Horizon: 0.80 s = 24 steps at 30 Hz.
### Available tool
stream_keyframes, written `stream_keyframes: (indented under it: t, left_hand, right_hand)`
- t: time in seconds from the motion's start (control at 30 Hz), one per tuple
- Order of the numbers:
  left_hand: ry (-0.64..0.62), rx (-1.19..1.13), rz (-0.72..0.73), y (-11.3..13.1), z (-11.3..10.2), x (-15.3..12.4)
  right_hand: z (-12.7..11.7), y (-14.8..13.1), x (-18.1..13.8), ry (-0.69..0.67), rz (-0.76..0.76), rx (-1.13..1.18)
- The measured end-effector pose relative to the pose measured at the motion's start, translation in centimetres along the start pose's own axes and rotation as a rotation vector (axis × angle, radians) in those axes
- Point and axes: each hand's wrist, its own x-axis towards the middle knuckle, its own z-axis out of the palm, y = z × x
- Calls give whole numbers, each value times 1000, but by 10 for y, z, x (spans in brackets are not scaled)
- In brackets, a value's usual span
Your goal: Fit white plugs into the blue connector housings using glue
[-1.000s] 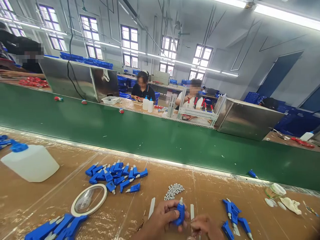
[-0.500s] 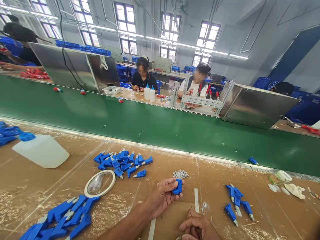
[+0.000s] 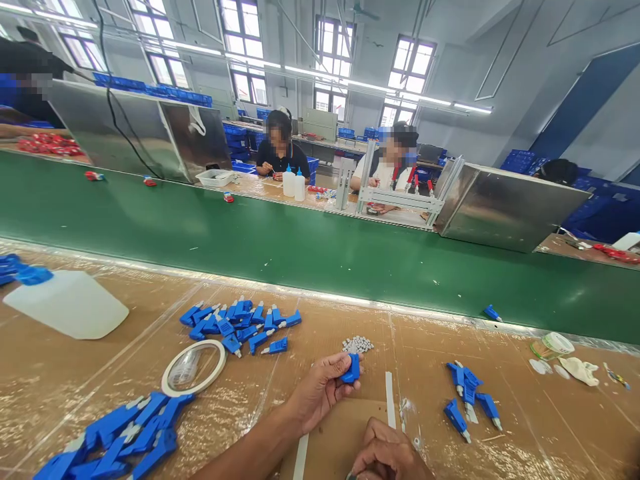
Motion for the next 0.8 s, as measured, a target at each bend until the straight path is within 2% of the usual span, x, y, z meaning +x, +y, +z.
stream_keyframes:
  t: [0.13, 0.27, 0.33, 0.4, 0.5, 0.57, 0.67, 0.8]
  left_hand:
    - [-28, -4, 15, 1, -1, 2]
    - [-14, 27, 25, -1, -3, 4]
    - [-1, 43, 20, -3, -3, 4]
    - [-7, 53, 8, -3, -3, 3]
    - [-38, 62, -22, -4, 0, 0]
    - [-59, 53, -49, -3, 1, -2]
    - [-88, 27, -92, -4, 2, -3]
    - [-113, 2, -139, -8, 0, -2]
  right_hand:
    - [-4, -1, -3, 9, -93, -87]
    - [-1, 7, -1, 111, -266, -197]
    - [2, 11, 0, 129, -289, -233]
    - [3, 11, 0, 82, -261, -216]
    - [2, 4, -1, 64, -175, -107]
    - [-1, -1, -2, 120, -89, -7]
    - [-5, 1, -2, 177, 24, 266]
    - [-10, 9, 1, 229, 56, 606]
